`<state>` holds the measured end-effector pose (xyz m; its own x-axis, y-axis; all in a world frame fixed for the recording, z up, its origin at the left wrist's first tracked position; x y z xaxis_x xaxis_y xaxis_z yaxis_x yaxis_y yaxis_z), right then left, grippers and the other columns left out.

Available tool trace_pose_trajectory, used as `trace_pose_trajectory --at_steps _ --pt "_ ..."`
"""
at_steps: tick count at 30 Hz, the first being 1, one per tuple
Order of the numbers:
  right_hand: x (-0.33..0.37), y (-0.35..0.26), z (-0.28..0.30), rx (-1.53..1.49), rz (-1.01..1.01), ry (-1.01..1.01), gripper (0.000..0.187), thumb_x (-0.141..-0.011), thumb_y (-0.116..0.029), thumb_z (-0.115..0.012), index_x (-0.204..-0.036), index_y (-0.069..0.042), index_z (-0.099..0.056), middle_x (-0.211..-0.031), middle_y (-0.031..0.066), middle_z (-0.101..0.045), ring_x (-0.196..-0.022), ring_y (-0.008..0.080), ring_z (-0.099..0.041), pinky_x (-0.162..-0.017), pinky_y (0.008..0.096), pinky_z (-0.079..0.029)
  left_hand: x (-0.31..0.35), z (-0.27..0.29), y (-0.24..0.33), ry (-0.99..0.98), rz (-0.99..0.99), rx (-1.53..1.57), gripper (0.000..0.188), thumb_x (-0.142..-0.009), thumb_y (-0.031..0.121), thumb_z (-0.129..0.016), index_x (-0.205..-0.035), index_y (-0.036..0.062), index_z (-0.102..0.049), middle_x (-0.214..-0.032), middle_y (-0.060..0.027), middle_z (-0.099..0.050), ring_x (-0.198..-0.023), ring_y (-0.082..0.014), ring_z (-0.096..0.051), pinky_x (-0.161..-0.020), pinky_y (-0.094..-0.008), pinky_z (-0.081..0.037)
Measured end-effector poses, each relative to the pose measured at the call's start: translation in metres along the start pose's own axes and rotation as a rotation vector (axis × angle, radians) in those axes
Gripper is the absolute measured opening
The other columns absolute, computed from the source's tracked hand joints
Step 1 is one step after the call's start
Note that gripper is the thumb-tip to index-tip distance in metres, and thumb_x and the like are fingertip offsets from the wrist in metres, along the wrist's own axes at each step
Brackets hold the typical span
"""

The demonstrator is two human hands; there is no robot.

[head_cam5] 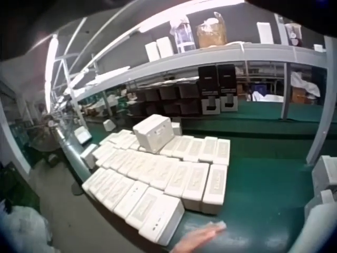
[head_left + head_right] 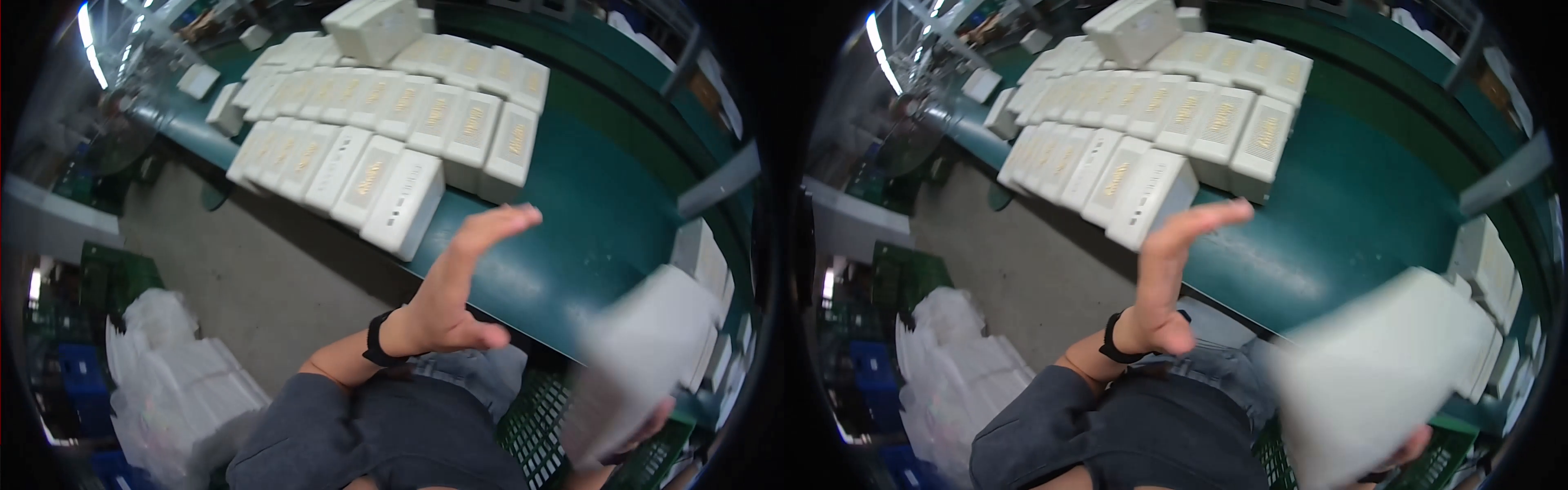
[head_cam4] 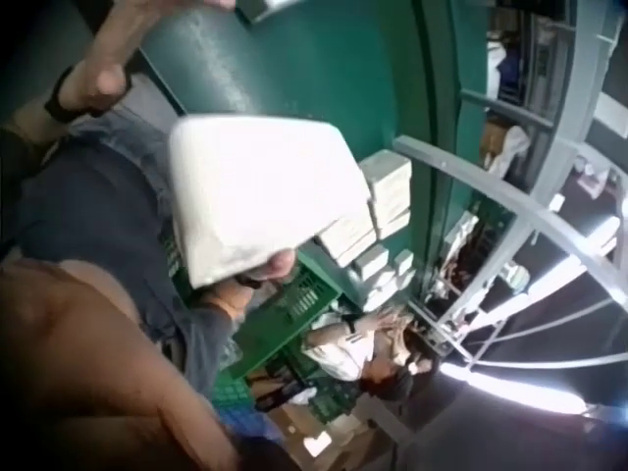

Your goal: The person picks up a speaker, turns it over to inspect it, and places it onto a stack before repeating the process with several more speakers. Finally, the person adjusts a strap on their wrist.

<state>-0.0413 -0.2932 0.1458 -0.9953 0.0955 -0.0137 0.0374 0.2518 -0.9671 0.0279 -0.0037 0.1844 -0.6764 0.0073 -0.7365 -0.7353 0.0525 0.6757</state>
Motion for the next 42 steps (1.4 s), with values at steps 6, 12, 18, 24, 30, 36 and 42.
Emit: trace_pose_trajectory --at_steps 6,12,18,24,30,36,42 --pt "0.051 -0.043 0.083 0.135 0.486 0.563 0.077 -0.078 -0.050 -0.061 -0.127 0.006 -0.040 -0.121 0.0214 -0.051 -0.106 0.0349 -0.053 -0.090 0.0423 -0.045 0.031 -0.024 -0.036 -0.640 0.398 -0.313 0.044 -0.085 0.033 -0.059 -0.114 0.0008 -0.053 -0.109 -0.0132 -0.059 -0.100 -0.0302 -0.055 -0.087 -0.0349 -0.042" --pt "-0.036 -0.021 -0.032 0.037 -0.095 -0.033 0.073 -0.078 -0.032 -0.068 -0.133 0.002 -0.036 -0.120 0.0127 -0.052 -0.108 0.0183 -0.052 -0.094 0.0304 -0.039 0.072 -0.029 -0.075 -0.597 0.659 0.000 0.029 -0.089 0.022 -0.054 -0.107 -0.0017 -0.056 -0.100 -0.0147 -0.063 -0.093 -0.0238 -0.061 -0.085 -0.0326 -0.045" --pt "-0.022 0.010 0.014 -0.267 -0.526 -0.006 0.060 -0.087 -0.028 -0.057 -0.133 0.003 -0.034 -0.127 0.0149 -0.050 -0.113 0.0229 -0.052 -0.096 0.0364 -0.042 0.104 -0.036 -0.114 -0.388 0.886 0.169 0.036 -0.098 0.027 -0.037 -0.102 -0.0050 -0.054 -0.091 -0.0125 -0.063 -0.085 -0.0190 -0.060 -0.081 -0.0294 -0.046" --pt "-0.023 -0.105 0.128 0.103 -0.066 0.396 0.054 -0.088 -0.029 -0.056 -0.130 0.001 -0.038 -0.127 0.0150 -0.050 -0.109 0.0234 -0.056 -0.092 0.0405 -0.045 0.113 -0.019 -0.122 -0.331 0.901 0.212 0.034 -0.099 0.025 -0.037 -0.100 -0.0045 -0.054 -0.089 -0.0128 -0.063 -0.084 -0.0182 -0.060 -0.081 -0.0292 -0.046" --pt "-0.026 -0.190 0.214 1.940 0.238 0.941 0.065 -0.079 -0.039 -0.061 -0.126 0.000 -0.040 -0.110 0.0192 -0.060 -0.097 0.0307 -0.061 -0.075 0.0414 -0.049 0.109 -0.016 -0.123 -0.357 0.886 0.217 0.032 -0.098 0.023 -0.038 -0.100 -0.0040 -0.055 -0.089 -0.0122 -0.063 -0.086 -0.0177 -0.060 -0.081 -0.0290 -0.046" --pt "-0.020 -0.138 0.372 1.535 -0.158 0.951 0.070 -0.070 -0.038 -0.068 -0.123 0.003 -0.046 -0.110 0.0228 -0.059 -0.100 0.0305 -0.059 -0.085 0.0355 -0.045 0.110 -0.017 -0.122 -0.347 0.868 0.238 0.029 -0.098 0.021 -0.040 -0.100 -0.0037 -0.055 -0.090 -0.0119 -0.063 -0.087 -0.0172 -0.060 -0.081 -0.0288 -0.046" --pt "-0.037 -0.071 0.412 1.199 -0.126 0.900 0.064 -0.069 -0.025 -0.071 -0.122 0.003 -0.049 -0.105 0.0167 -0.060 -0.094 0.0212 -0.058 -0.081 0.0311 -0.046 0.113 -0.015 -0.119 -0.334 0.881 0.188 0.026 -0.097 0.018 -0.041 -0.102 -0.0034 -0.055 -0.092 -0.0119 -0.064 -0.088 -0.0166 -0.060 -0.082 -0.0284 -0.046"
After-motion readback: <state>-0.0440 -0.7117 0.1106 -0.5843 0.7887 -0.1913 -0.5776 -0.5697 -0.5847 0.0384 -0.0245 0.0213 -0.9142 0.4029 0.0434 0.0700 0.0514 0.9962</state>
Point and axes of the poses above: each hand's wrist, its own x-axis away from the middle knuckle, its own z-axis out of the back of the hand, y = z × x, the point moved 8 cm from there along -x, towards the middle knuckle
